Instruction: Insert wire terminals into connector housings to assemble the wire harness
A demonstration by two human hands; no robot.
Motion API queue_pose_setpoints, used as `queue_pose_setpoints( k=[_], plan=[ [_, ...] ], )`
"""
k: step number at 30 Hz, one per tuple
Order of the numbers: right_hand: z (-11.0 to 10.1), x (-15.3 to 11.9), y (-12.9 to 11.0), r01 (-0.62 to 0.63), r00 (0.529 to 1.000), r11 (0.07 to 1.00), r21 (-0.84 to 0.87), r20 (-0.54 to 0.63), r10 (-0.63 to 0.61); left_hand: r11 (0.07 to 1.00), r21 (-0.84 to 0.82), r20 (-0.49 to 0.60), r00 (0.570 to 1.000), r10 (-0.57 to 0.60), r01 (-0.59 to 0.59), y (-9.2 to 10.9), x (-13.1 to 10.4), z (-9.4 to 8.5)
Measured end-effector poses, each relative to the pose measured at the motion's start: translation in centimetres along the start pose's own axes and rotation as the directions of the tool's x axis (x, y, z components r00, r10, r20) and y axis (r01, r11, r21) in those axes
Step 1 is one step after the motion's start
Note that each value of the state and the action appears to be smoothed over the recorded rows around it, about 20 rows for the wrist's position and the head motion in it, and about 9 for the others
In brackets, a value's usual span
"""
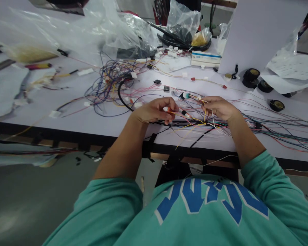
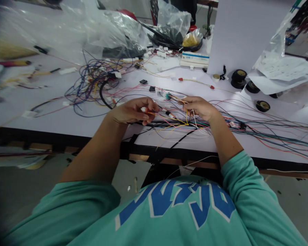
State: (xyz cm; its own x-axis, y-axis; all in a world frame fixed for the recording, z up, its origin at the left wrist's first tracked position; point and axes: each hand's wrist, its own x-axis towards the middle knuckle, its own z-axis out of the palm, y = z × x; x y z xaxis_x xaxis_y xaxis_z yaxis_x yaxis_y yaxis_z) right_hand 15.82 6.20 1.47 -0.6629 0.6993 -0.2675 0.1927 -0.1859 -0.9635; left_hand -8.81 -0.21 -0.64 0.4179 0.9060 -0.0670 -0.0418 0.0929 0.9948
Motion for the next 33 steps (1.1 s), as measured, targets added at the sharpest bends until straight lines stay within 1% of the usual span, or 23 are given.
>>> queue_pose_setpoints(
  k=[2,4,6,8,10,12,18,20,23,28,33],
  plan=[
    [-0.2,0.1,0.1,0.010,1.000,1.000,0.020,0.016,-0.011,0.996,0.088,-0.033,0.999,0.001,0.002,0.0,0.2,0.7],
    [-0.5,0.1,0.2,0.026,0.999,0.999,0.041,0.038,-0.028,0.976,0.217,-0.065,0.997,0.033,-0.018,0.0,0.4,1.1],
    [-0.8,0.2,0.4,0.040,0.997,0.997,0.060,0.058,-0.043,0.928,0.366,-0.099,0.989,0.106,-0.063,-0.1,0.5,1.3],
    [-1.1,0.2,0.5,0.055,0.996,0.996,0.074,0.065,-0.060,0.860,0.497,-0.133,0.970,0.206,-0.114,-0.1,0.6,1.3],
    [-1.3,0.4,0.7,0.073,0.995,0.995,0.074,0.061,-0.077,0.802,0.581,-0.158,0.947,0.281,-0.141,-0.1,0.6,1.5],
    [-1.4,0.5,0.9,0.097,0.994,0.994,0.058,0.052,-0.100,0.777,0.612,-0.174,0.933,0.314,-0.147,-0.2,0.5,1.9],
    [-1.4,0.6,1.0,0.146,0.988,0.989,-0.008,0.055,-0.146,0.766,0.628,-0.214,0.917,0.336,-0.134,-0.3,0.6,3.1],
    [-1.5,0.5,0.9,0.167,0.984,0.985,-0.036,0.062,-0.165,0.760,0.633,-0.221,0.908,0.357,-0.144,-0.3,0.6,3.3],
    [-1.7,0.3,0.7,0.188,0.981,0.979,-0.081,0.061,-0.183,0.744,0.647,-0.202,0.904,0.377,-0.165,-0.2,0.6,3.2],
    [-2.0,-0.1,0.1,0.162,0.987,0.978,-0.135,0.022,-0.160,0.719,0.676,-0.199,0.901,0.386,-0.159,-0.2,0.7,2.9],
    [-2.2,-0.6,-0.4,0.096,0.995,0.965,-0.243,0.021,-0.094,0.707,0.691,-0.210,0.895,0.393,-0.148,-0.2,0.6,3.0]
  ],
)
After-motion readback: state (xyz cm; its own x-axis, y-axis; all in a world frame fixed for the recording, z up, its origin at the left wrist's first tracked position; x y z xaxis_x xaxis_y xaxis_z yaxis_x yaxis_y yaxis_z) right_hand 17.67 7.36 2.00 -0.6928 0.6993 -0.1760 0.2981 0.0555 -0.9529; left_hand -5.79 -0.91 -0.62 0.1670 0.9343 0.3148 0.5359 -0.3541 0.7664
